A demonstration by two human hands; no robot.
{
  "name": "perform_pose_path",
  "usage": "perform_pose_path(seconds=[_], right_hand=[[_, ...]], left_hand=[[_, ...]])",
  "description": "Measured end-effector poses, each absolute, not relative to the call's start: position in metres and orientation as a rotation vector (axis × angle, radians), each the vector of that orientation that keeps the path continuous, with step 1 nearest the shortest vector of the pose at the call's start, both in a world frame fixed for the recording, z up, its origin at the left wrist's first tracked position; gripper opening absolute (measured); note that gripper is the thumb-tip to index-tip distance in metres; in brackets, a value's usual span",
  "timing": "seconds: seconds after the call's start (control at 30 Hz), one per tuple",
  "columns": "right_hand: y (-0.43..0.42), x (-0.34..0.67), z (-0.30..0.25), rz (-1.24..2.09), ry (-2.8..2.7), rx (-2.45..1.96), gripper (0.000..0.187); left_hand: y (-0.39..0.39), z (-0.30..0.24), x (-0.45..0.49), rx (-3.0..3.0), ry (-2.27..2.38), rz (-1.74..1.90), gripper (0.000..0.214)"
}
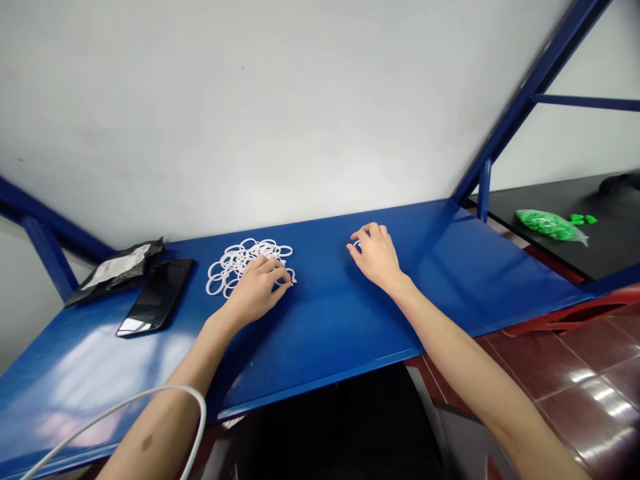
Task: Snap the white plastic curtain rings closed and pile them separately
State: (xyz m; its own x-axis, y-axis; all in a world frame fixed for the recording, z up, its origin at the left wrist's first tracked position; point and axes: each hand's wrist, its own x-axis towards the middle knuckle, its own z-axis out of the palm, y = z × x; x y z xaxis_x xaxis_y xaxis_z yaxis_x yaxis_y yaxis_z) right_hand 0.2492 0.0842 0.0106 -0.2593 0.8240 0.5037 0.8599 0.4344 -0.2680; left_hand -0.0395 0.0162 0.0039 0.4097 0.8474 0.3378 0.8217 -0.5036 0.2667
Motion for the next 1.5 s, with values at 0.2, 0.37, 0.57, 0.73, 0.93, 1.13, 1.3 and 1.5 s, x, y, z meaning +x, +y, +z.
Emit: perform_pose_path(seconds=[0.2,0.37,0.57,0.73,0.93,1.13,1.3,1.5], right_hand=[[0.050,0.214,0.015,0.397,-2.286,-0.776,0.025],[0.041,0.206,0.012,0.492,-2.290,-0.736,0.013],[0.045,0.210,0.015,0.607,-2.177,-0.702,0.010],[0.044,0.208,0.015,0.632,-2.118,-0.701,0.009],[0.042,0.208,0.012,0.547,-2.221,-0.709,0.013],[0.039,0.208,0.010,0.432,-2.370,-0.739,0.020],[0.038,0.208,0.006,0.325,-2.472,-0.716,0.025],[0.040,0.211,-0.002,0.191,-2.540,-0.682,0.020]], left_hand=[[0.002,0.015,-0.010,2.107,1.372,0.897,0.018],[-0.004,0.011,0.006,1.723,1.221,1.052,0.017],[-0.007,0.016,0.012,1.653,1.275,1.181,0.023],[-0.006,0.017,0.011,1.663,1.324,1.284,0.025],[-0.006,0.012,0.009,1.854,1.407,1.261,0.019],[-0.006,0.004,0.007,2.083,1.451,1.223,0.014],[-0.005,-0.006,0.006,2.339,1.393,1.258,0.013],[-0.003,-0.016,0.002,2.687,1.273,1.293,0.013]])
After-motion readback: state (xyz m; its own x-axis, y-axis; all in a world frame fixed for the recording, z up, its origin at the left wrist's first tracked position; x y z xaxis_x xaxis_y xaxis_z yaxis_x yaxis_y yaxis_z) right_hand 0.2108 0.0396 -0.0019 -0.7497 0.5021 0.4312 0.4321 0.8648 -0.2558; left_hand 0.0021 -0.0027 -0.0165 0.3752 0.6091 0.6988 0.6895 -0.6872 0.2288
